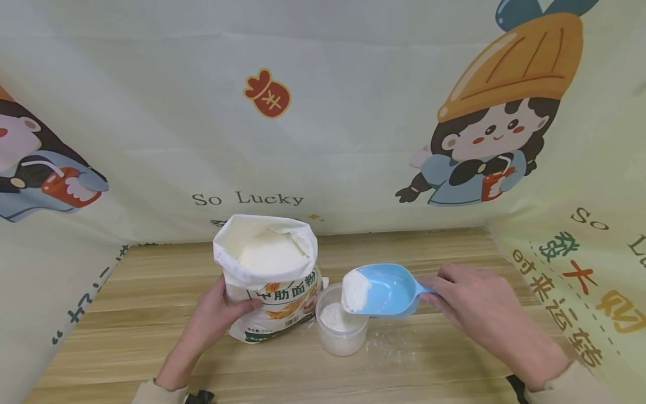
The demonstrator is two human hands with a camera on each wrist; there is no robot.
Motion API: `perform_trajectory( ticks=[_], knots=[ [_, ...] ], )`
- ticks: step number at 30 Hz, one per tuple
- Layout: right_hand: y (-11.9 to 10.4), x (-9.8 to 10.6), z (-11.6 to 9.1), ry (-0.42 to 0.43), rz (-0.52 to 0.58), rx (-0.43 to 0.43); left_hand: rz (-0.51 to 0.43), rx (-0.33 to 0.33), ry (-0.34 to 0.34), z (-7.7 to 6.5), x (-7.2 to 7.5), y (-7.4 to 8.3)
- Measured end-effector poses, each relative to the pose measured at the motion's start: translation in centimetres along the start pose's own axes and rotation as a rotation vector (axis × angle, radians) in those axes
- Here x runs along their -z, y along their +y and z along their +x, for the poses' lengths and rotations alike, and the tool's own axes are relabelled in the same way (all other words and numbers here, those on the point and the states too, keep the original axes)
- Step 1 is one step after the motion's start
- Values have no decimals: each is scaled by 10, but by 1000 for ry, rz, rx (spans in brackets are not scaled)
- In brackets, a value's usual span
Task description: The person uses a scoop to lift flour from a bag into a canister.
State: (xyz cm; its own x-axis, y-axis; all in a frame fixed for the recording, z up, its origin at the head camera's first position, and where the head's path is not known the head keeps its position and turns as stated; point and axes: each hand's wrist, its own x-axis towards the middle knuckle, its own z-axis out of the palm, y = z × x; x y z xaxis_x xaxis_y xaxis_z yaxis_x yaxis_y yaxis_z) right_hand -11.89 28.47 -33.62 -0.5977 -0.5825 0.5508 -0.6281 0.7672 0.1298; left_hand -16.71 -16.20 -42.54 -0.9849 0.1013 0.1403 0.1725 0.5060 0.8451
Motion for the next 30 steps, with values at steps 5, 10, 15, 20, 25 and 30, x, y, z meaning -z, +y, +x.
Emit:
perform_trajectory(
  ticks=[5,10,15,20,25,30],
  knots=[
    [-4,1,4,3,-40,32,5,1,2,0,0,0],
    [-8,4,8,-4,-67,49,8,7,4,0,-1,0],
    [-14,5,14,-3,-102,74,-1,9,2,0,-1,1],
    [-19,6,19,-5,-129,109,-2,14,2,-1,0,2],
    [-25,8,23,-39,-163,146,10,17,4,-1,0,2],
    [-31,12,28,-77,-186,159,14,5,12,0,-1,1]
  ],
)
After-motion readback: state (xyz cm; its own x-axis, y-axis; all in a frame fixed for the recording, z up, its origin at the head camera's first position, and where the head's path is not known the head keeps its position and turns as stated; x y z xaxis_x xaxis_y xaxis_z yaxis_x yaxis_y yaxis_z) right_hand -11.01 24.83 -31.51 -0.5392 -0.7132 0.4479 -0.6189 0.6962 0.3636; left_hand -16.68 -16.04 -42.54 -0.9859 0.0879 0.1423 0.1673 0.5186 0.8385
